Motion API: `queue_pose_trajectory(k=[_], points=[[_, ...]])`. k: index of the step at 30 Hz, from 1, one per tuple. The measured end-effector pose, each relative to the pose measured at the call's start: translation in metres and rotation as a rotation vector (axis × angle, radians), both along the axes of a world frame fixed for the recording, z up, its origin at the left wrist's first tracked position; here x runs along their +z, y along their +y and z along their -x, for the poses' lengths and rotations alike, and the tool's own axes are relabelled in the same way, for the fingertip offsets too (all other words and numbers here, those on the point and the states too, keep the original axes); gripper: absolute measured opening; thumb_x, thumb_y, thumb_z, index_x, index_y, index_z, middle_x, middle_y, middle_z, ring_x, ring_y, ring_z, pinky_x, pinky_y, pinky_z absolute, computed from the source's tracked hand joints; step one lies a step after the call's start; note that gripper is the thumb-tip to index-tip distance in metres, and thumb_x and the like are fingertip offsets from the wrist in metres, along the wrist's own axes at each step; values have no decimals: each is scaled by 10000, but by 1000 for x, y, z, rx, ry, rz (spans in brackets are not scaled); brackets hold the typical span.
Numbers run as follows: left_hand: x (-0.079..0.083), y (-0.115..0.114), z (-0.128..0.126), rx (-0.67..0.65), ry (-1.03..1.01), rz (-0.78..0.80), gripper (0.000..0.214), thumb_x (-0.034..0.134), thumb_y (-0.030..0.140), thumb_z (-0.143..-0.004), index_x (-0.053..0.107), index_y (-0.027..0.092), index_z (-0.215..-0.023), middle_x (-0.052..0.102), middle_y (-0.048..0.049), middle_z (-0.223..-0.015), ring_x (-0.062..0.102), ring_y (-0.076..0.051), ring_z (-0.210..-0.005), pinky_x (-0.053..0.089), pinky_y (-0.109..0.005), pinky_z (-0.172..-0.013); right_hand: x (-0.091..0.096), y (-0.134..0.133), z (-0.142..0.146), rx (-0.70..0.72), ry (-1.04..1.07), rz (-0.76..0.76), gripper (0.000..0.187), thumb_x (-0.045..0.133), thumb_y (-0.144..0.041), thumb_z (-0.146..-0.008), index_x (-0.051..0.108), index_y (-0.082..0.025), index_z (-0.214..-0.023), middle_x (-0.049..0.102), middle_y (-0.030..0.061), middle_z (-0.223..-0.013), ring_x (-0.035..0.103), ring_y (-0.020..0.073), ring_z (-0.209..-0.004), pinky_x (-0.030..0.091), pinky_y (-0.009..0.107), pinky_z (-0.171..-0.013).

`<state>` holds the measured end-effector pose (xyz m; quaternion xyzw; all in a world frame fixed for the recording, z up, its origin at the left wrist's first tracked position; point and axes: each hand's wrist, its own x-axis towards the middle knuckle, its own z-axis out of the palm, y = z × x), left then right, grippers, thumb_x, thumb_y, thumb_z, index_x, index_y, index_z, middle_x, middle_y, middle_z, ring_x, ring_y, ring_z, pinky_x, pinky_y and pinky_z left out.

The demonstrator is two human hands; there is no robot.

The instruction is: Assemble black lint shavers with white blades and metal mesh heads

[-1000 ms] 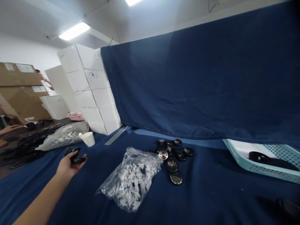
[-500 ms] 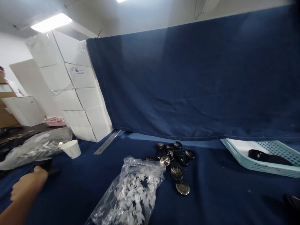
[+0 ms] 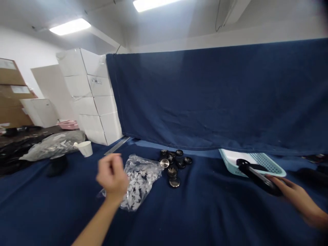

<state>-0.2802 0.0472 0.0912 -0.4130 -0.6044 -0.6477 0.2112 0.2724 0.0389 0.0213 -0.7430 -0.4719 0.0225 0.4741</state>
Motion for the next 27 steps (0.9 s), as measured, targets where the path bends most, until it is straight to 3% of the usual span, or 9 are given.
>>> queue_pose_trajectory(k=[1,3,5,8,11,13,15,19,27], points=[[-6,-10,-38,-125,93,15,221,494,363,-902,633,192,-895,633,-10,-791,565,-143,-644,452,-253,-621,2,6,2,53,19,20,364,646,-577,-644,766,-243,-727,751,106,-703,716,328,-627,554,420,-578],[-19,-27,-111,-571,446,76,140,520,264,-901,645,203,-899,647,-20,-774,594,-155,-674,475,-282,-688,-1,14,8,120,39,10,546,747,-601,-537,737,-222,-930,758,121,-900,707,350,-707,546,485,-698],[-34,-35,-174,-836,634,244,139,513,246,-911,650,220,-919,649,-28,-765,610,-179,-713,486,-331,-763,-10,17,16,205,81,-36,616,705,-637,-613,678,-220,-1066,732,122,-1028,696,345,-903,536,469,-810],[-54,-28,-246,-950,613,375,235,529,315,-923,608,211,-1118,664,-69,-1006,646,-211,-896,513,-356,-847,-30,15,28,341,147,-100,594,641,-626,-731,604,-210,-1153,713,117,-1067,669,309,-1025,527,438,-885],[-72,-7,-292,-993,595,465,564,655,440,-850,483,190,-1325,547,-131,-1334,541,-291,-1209,466,-447,-994,-52,9,35,452,190,-149,591,692,-573,-725,559,-211,-1172,686,112,-1133,641,290,-1096,515,423,-944],[-83,7,-310,-1041,607,576,650,710,464,-803,465,214,-1350,529,-122,-1379,522,-315,-1235,440,-497,-1014,-63,7,35,493,214,-168,571,701,-553,-727,550,-206,-1154,681,109,-1115,645,290,-1079,526,430,-935],[-93,17,-319,-1085,620,649,595,723,429,-800,500,231,-1315,606,-94,-1294,576,-306,-1164,448,-498,-989,-72,6,33,512,231,-175,547,706,-524,-739,541,-211,-1156,665,105,-1135,633,291,-1098,515,445,-959],[-110,26,-325,-1130,620,685,535,706,426,-823,524,227,-1285,643,-84,-1233,601,-287,-1123,434,-474,-985,-79,7,29,528,251,-178,607,710,-472,-766,463,-233,-1265,617,105,-1234,606,278,-1152,485,456,-1013],[-112,27,-319,-1171,584,647,604,763,508,-753,556,234,-1250,647,-89,-1222,594,-310,-1111,417,-469,-955,-76,6,32,470,190,-157,593,707,-460,-776,500,-239,-1286,608,107,-1258,572,298,-1191,443,497,-1045]])
